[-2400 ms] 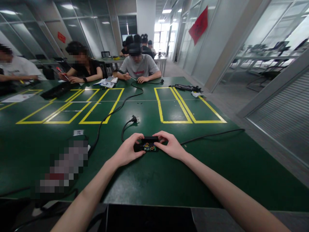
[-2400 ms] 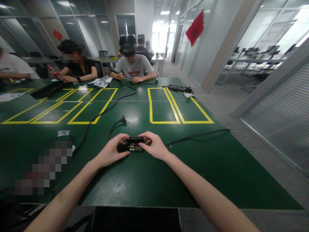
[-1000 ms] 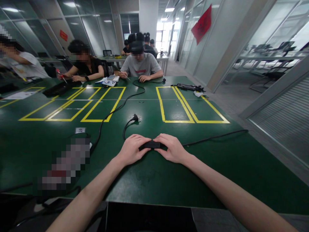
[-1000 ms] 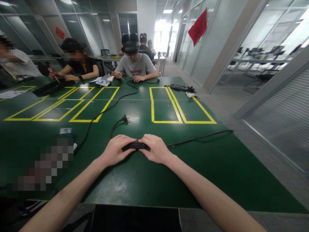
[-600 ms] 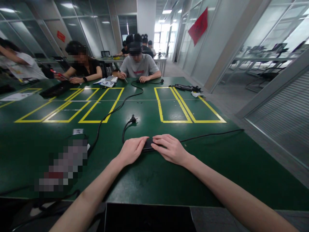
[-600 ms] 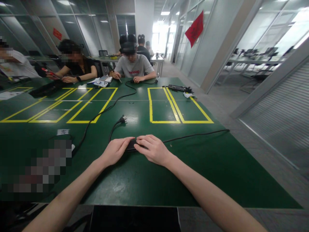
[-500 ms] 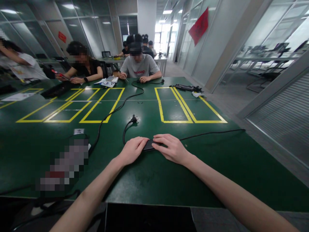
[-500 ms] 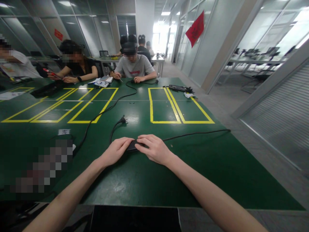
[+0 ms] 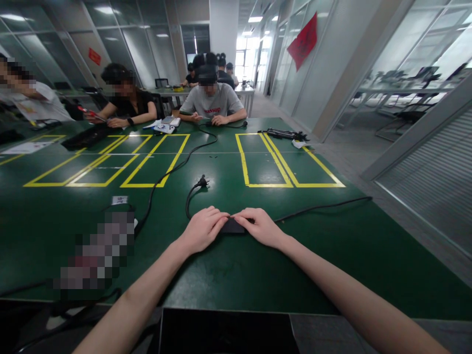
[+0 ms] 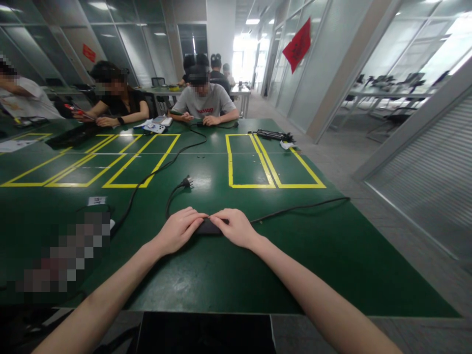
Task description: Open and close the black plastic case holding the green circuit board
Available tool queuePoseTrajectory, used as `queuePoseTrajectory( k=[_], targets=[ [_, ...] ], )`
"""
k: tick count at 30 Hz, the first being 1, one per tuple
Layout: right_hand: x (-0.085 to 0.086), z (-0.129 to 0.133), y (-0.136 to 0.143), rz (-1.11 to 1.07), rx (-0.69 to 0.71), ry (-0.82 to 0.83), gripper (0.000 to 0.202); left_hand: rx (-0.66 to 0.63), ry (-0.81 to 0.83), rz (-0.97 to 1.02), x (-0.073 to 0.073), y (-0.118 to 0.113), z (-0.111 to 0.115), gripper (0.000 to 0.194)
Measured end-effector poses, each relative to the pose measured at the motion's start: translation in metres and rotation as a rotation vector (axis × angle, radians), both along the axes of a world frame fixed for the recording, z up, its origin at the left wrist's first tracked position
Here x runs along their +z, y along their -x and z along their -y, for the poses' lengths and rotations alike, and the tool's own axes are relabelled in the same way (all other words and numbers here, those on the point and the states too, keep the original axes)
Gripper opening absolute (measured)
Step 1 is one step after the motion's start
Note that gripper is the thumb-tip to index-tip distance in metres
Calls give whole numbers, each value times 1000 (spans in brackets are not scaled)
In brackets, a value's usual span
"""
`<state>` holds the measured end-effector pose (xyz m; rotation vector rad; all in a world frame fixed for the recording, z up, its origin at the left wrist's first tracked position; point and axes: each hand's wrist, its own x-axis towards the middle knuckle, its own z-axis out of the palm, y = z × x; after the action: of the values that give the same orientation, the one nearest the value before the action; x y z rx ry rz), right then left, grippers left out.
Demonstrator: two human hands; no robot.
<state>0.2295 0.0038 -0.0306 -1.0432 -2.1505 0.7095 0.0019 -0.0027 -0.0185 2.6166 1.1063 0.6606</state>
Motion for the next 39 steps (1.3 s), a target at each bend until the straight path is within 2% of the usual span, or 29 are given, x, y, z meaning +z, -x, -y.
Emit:
queuePoseTrajectory(
  k=[1,4,5,8,11,15,17,19,23,25,27,30,32,35,39],
  targets=[
    [0,0,0,-3,-21,13,33,-15,1,-3,0,0,1,36],
    [-1,0,0,-45,-94,53,41,-58,-61,-17,-2,-1,2,59],
    [-2,0,0,-64,-115,66,44,-65,-98,-30,-3,-1,2,60],
    [-2,-1,1,-56,-181,68,49,-87,-215,-87,-6,-3,1,47],
    [1,-1,0,97,-214,41,47,-126,-288,-123,-8,-6,1,45],
    [9,5,-7,191,-133,-56,30,-112,-289,-148,-6,-10,2,40],
    [12,7,-11,187,-25,-162,37,-97,-262,-140,-5,-10,2,36],
    [13,9,-14,188,71,-249,32,-96,-238,-108,-4,-8,2,34],
    [12,8,-17,167,44,-281,20,-92,-239,-32,-2,-4,1,38],
    [14,8,-18,143,22,-222,20,-93,-250,-29,-1,-2,0,33],
    [19,8,-19,93,62,-70,21,-117,-255,-43,0,-2,1,27],
    [24,8,-20,-35,181,344,28,-168,-251,-63,0,-3,1,27],
    [25,9,-20,-122,213,555,35,-179,-253,-63,0,-4,1,29],
    [23,8,-17,-217,160,607,41,-155,-287,-16,-1,-4,1,38],
    [23,-7,-27,-316,-50,488,48,-92,-359,74,1,-3,1,50]
  ],
)
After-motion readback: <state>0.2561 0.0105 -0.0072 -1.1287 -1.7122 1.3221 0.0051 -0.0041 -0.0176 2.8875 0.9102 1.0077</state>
